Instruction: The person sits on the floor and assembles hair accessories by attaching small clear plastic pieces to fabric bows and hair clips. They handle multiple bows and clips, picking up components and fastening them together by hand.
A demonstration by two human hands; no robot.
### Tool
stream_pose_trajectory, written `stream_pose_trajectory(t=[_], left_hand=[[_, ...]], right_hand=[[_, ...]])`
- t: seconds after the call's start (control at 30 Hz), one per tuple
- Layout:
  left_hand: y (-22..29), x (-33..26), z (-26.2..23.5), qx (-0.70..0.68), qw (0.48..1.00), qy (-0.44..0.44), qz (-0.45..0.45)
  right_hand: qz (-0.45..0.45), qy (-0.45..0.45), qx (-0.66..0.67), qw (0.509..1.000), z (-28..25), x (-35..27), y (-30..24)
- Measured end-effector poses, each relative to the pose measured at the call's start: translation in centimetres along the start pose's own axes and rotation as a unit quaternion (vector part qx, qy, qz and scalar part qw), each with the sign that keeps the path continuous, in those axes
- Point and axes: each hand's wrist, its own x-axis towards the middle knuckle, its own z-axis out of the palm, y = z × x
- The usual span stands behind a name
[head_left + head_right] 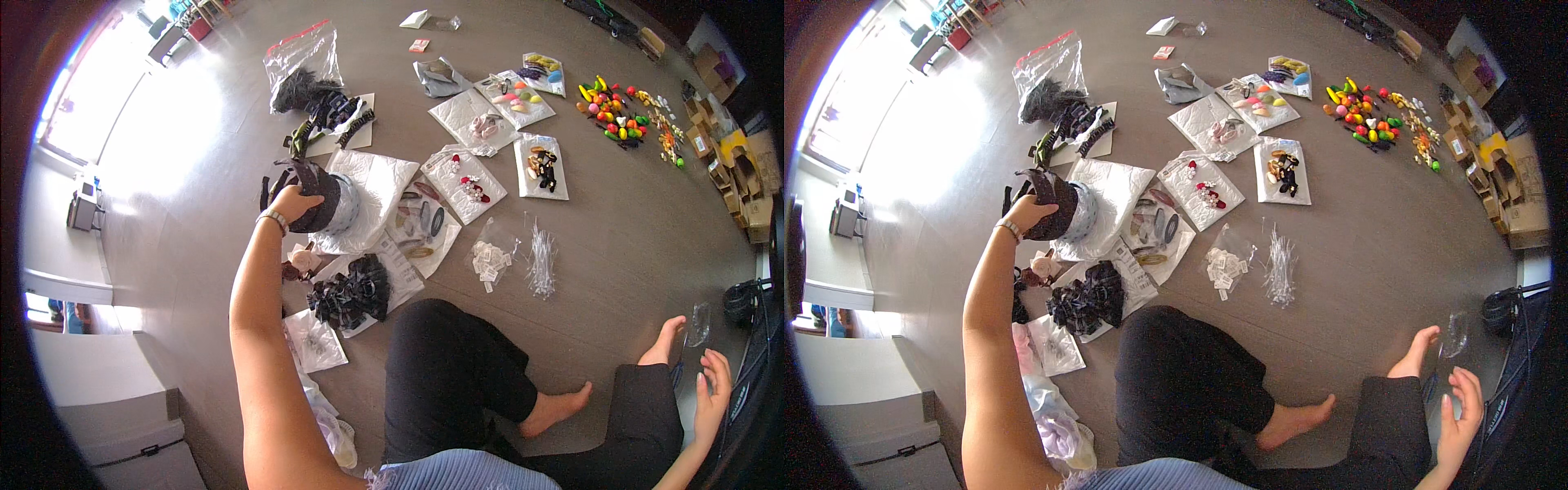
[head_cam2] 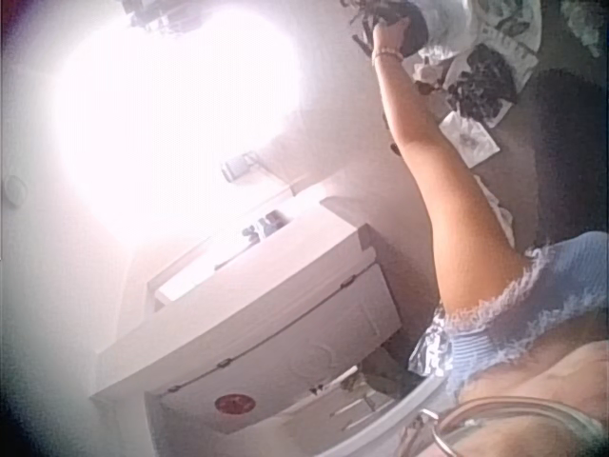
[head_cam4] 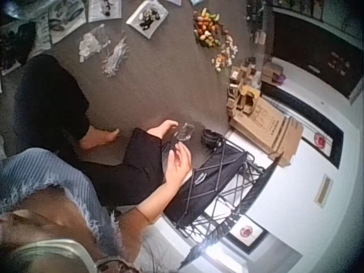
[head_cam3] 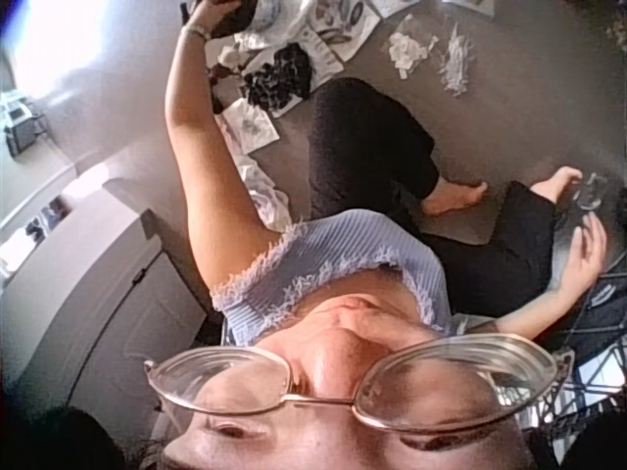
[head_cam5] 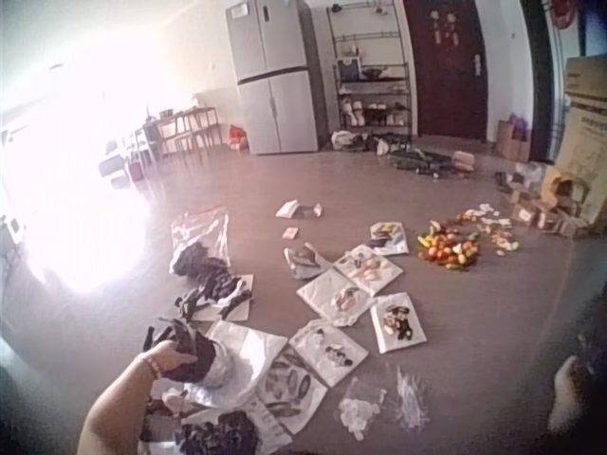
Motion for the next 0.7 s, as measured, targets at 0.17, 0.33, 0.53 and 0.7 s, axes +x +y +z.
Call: stream_pose_trajectory(t=[0.17, 0.33, 0.53, 0.7], left_hand=[[1.7, -1.0, 0.8, 0.201, 0.978, 0.018, 0.060], [2.6, -2.3, 1.8, 0.217, 0.964, 0.086, 0.126], [2.2, -3.0, 2.5, 0.220, 0.958, 0.117, 0.140], [1.0, -2.8, 2.8, 0.210, 0.960, 0.132, 0.130]], right_hand=[[-0.004, -0.005, 0.029, 1.000, -0.1, -0.3, -0.2], [0.000, -0.006, 0.044, 0.999, 0.0, -0.7, -0.9], [-0.009, 0.002, 0.056, 0.998, 0.0, -1.0, -1.4], [-0.020, -0.011, 0.086, 0.996, 0.6, -1.1, -1.2]])
